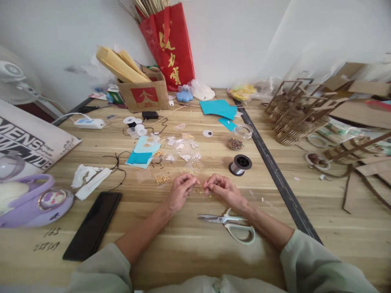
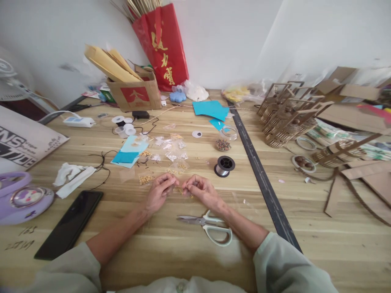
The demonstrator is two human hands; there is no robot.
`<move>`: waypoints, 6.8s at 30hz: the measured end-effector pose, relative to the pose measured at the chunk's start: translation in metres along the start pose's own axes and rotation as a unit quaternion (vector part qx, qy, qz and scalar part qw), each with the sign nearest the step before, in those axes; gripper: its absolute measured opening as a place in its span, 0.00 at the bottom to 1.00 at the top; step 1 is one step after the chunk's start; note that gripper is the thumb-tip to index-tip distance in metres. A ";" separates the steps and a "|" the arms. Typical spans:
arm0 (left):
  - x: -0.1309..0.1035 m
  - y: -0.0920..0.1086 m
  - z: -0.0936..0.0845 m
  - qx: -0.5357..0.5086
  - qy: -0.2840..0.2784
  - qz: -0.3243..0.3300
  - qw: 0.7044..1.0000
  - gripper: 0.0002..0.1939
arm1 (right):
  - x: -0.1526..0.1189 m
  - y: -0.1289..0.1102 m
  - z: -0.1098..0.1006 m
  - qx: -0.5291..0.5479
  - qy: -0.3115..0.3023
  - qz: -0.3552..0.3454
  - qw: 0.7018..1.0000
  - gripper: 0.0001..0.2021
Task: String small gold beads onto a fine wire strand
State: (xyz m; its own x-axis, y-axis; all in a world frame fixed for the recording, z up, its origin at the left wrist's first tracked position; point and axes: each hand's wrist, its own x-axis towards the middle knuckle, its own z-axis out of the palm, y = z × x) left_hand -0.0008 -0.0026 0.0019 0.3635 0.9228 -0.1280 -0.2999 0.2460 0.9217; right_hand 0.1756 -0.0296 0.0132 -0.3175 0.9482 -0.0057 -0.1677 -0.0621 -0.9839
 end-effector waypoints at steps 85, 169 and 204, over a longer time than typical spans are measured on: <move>0.005 0.009 -0.006 0.171 -0.039 -0.066 0.982 0.12 | -0.003 -0.027 -0.016 -0.554 -0.060 -0.212 0.803 0.08; 0.030 0.043 -0.012 0.135 -0.028 -0.041 0.990 0.15 | 0.000 -0.059 -0.064 -0.465 -0.072 0.018 0.882 0.05; 0.025 0.036 -0.009 0.241 -0.096 -0.039 0.965 0.12 | -0.011 -0.058 -0.063 -0.699 -0.129 0.002 0.704 0.05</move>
State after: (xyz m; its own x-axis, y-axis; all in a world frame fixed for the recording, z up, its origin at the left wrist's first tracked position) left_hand -0.0107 0.0317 0.0286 0.5391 0.8236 -0.1765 0.1625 0.1038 0.9812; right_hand 0.2478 -0.0170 0.0586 -0.5041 0.8498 -0.1542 0.8582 0.4729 -0.1997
